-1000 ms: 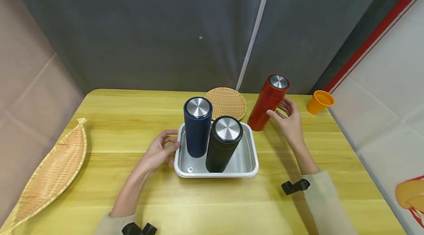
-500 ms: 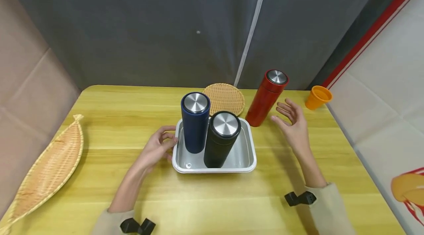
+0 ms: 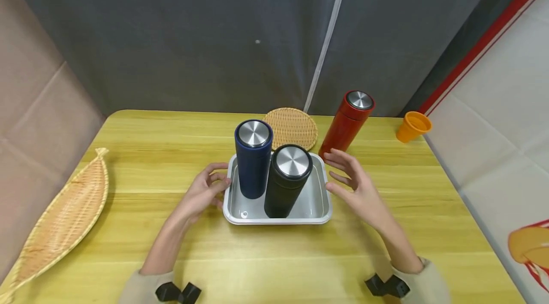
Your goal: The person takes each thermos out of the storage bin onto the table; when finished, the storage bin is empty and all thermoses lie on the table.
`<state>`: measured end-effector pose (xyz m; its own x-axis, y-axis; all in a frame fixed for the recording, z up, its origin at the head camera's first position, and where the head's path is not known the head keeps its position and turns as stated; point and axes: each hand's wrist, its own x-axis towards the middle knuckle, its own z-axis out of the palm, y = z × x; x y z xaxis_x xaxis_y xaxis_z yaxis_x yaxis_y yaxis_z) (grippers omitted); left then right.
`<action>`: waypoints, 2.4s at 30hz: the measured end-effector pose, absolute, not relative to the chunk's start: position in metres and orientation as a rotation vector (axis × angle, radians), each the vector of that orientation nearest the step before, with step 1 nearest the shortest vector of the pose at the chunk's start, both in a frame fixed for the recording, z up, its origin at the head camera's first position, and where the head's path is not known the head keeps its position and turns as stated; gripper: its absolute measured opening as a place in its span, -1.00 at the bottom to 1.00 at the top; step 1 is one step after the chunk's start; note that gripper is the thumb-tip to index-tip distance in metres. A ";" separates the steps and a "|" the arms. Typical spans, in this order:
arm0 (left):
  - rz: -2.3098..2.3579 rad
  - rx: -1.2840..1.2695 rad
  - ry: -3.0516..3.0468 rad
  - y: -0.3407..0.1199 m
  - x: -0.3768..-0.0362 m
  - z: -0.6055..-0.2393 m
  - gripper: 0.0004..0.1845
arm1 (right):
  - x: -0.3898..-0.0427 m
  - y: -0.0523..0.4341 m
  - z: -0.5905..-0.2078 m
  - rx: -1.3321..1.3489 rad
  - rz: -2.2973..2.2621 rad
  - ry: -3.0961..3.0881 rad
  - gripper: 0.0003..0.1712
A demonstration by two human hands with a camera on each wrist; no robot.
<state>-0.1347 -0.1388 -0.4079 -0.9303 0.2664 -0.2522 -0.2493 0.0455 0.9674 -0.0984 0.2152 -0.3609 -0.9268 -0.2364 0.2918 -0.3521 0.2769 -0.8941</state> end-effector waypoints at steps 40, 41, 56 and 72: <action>1.927 0.023 1.967 -0.139 -0.136 -0.409 -0.47 | -0.087 0.137 -0.367 0.503 1.681 -2.537 0.04; 1.927 0.022 1.967 -0.139 -0.136 -0.409 -0.47 | -0.087 0.137 -0.367 0.498 1.680 -2.541 0.03; 1.941 0.019 1.959 -0.139 -0.136 -0.410 -0.46 | -0.087 0.139 -0.367 0.483 1.738 -2.469 0.02; 1.947 0.018 1.956 -0.139 -0.135 -0.410 -0.46 | -0.088 0.147 -0.360 0.398 1.757 -2.409 -0.01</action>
